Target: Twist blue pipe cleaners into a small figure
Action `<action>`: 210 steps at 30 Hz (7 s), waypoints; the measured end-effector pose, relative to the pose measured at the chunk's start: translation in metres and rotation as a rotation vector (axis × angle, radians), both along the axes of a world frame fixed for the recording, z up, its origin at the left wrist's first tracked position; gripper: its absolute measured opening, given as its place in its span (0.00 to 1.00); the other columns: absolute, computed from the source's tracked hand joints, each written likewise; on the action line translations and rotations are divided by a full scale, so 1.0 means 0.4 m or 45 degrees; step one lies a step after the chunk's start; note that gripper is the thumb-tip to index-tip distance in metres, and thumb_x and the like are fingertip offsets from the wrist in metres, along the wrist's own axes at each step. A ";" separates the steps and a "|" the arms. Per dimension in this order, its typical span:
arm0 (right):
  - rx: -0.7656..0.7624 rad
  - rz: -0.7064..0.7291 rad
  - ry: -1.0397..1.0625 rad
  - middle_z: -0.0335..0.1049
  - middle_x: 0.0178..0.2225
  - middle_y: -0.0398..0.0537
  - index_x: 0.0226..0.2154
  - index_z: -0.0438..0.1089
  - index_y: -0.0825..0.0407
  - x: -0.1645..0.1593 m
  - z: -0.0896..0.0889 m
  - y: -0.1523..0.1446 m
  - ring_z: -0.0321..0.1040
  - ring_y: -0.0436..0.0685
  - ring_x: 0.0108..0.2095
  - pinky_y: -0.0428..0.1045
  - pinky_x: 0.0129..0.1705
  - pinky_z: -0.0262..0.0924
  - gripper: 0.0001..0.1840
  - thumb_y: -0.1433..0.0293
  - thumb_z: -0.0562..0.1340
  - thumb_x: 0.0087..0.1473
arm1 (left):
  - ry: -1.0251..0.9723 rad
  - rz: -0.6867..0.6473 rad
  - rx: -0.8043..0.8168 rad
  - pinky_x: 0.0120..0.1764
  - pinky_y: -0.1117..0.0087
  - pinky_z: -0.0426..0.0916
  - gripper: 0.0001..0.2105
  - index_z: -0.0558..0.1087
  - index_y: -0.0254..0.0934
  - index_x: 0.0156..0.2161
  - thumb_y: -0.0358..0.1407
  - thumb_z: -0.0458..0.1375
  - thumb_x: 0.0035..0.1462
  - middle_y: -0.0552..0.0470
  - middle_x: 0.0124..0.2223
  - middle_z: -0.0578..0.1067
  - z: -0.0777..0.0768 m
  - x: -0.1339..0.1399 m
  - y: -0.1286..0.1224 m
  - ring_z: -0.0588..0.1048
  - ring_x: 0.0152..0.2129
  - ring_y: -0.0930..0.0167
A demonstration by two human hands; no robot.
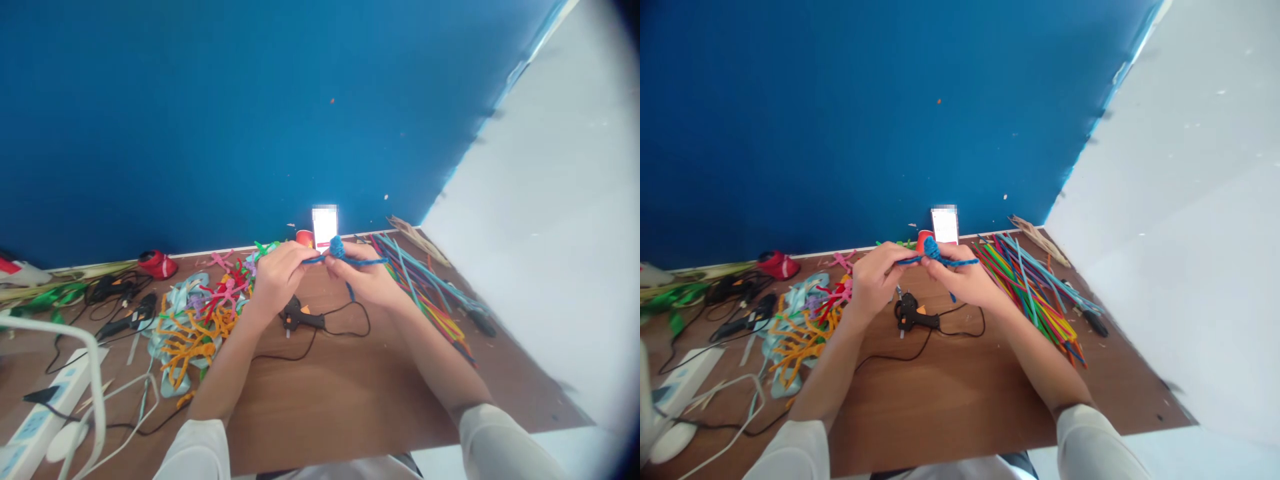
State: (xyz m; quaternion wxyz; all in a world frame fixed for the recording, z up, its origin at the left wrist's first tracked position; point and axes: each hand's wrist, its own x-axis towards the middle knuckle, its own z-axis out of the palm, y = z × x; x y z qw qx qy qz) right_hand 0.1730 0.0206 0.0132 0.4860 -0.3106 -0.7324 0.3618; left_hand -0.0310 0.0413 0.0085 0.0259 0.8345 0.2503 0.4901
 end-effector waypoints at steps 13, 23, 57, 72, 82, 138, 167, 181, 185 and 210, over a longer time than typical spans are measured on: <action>1.201 -0.237 -0.624 0.67 0.28 0.47 0.33 0.66 0.49 0.005 -0.029 0.009 0.57 0.56 0.32 0.52 0.35 0.56 0.06 0.73 0.58 0.63 | -0.666 -0.502 -1.844 0.20 0.74 0.46 0.18 0.63 0.37 0.22 0.44 0.64 0.53 0.62 0.18 0.51 0.016 0.050 -0.036 0.48 0.15 0.79; 0.391 -0.291 -0.129 0.63 0.25 0.41 0.29 0.67 0.50 -0.004 -0.012 0.003 0.59 0.50 0.26 0.48 0.30 0.54 0.07 0.74 0.60 0.58 | -0.157 -0.063 -0.353 0.34 0.72 0.67 0.08 0.76 0.38 0.45 0.38 0.62 0.62 0.51 0.38 0.79 0.013 0.025 -0.019 0.73 0.31 0.74; -0.065 -0.138 0.180 0.62 0.20 0.38 0.25 0.70 0.52 -0.002 -0.012 0.003 0.56 0.47 0.21 0.46 0.24 0.51 0.09 0.69 0.61 0.57 | -0.156 0.094 -0.137 0.35 0.74 0.70 0.07 0.75 0.37 0.46 0.35 0.59 0.65 0.51 0.40 0.81 -0.017 0.058 -0.044 0.77 0.29 0.76; 0.306 -0.098 -0.143 0.58 0.22 0.39 0.24 0.63 0.51 -0.011 -0.028 0.017 0.54 0.48 0.24 0.47 0.27 0.52 0.10 0.72 0.60 0.56 | -0.073 0.087 -0.560 0.26 0.71 0.55 0.13 0.69 0.37 0.31 0.39 0.53 0.67 0.56 0.24 0.67 -0.008 0.045 -0.042 0.64 0.21 0.75; 1.243 -0.300 -0.764 0.64 0.27 0.47 0.32 0.65 0.50 0.012 -0.035 0.016 0.56 0.56 0.32 0.52 0.36 0.56 0.09 0.74 0.55 0.65 | -0.732 -0.584 -1.942 0.18 0.77 0.42 0.18 0.65 0.36 0.25 0.44 0.67 0.51 0.66 0.19 0.47 0.001 0.060 -0.021 0.45 0.14 0.82; 0.004 -0.174 -0.045 0.58 0.18 0.37 0.25 0.68 0.52 0.002 -0.007 0.007 0.53 0.47 0.21 0.47 0.25 0.48 0.10 0.69 0.59 0.57 | 0.137 0.031 0.051 0.38 0.69 0.68 0.05 0.73 0.38 0.43 0.33 0.54 0.67 0.48 0.38 0.78 -0.028 0.025 0.007 0.75 0.35 0.70; 1.256 -0.367 -0.749 0.58 0.22 0.42 0.25 0.60 0.49 0.003 -0.057 0.032 0.52 0.54 0.29 0.51 0.33 0.50 0.16 0.77 0.56 0.63 | -0.434 -0.622 -1.805 0.21 0.74 0.44 0.18 0.61 0.37 0.26 0.45 0.64 0.55 0.63 0.20 0.54 -0.018 0.026 0.020 0.51 0.15 0.80; -0.574 0.110 0.239 0.51 0.18 0.37 0.25 0.65 0.51 -0.035 -0.035 0.012 0.48 0.48 0.21 0.47 0.24 0.41 0.22 0.55 0.56 0.65 | 0.137 -0.024 0.265 0.43 0.69 0.71 0.06 0.73 0.35 0.46 0.28 0.56 0.66 0.47 0.40 0.80 -0.042 0.008 0.034 0.78 0.39 0.70; -0.319 0.042 -0.001 0.52 0.20 0.38 0.26 0.65 0.51 -0.020 -0.034 0.018 0.49 0.48 0.23 0.47 0.27 0.45 0.18 0.60 0.55 0.65 | 0.125 0.120 0.209 0.37 0.71 0.69 0.06 0.73 0.35 0.39 0.32 0.54 0.68 0.50 0.34 0.79 -0.045 0.018 0.031 0.76 0.32 0.72; 1.144 -0.347 -0.830 0.62 0.26 0.45 0.29 0.61 0.50 0.004 -0.040 0.019 0.51 0.55 0.31 0.51 0.32 0.46 0.14 0.76 0.52 0.67 | -0.656 -0.549 -1.782 0.18 0.73 0.41 0.16 0.65 0.37 0.24 0.43 0.61 0.56 0.64 0.15 0.50 0.006 0.045 -0.020 0.46 0.12 0.80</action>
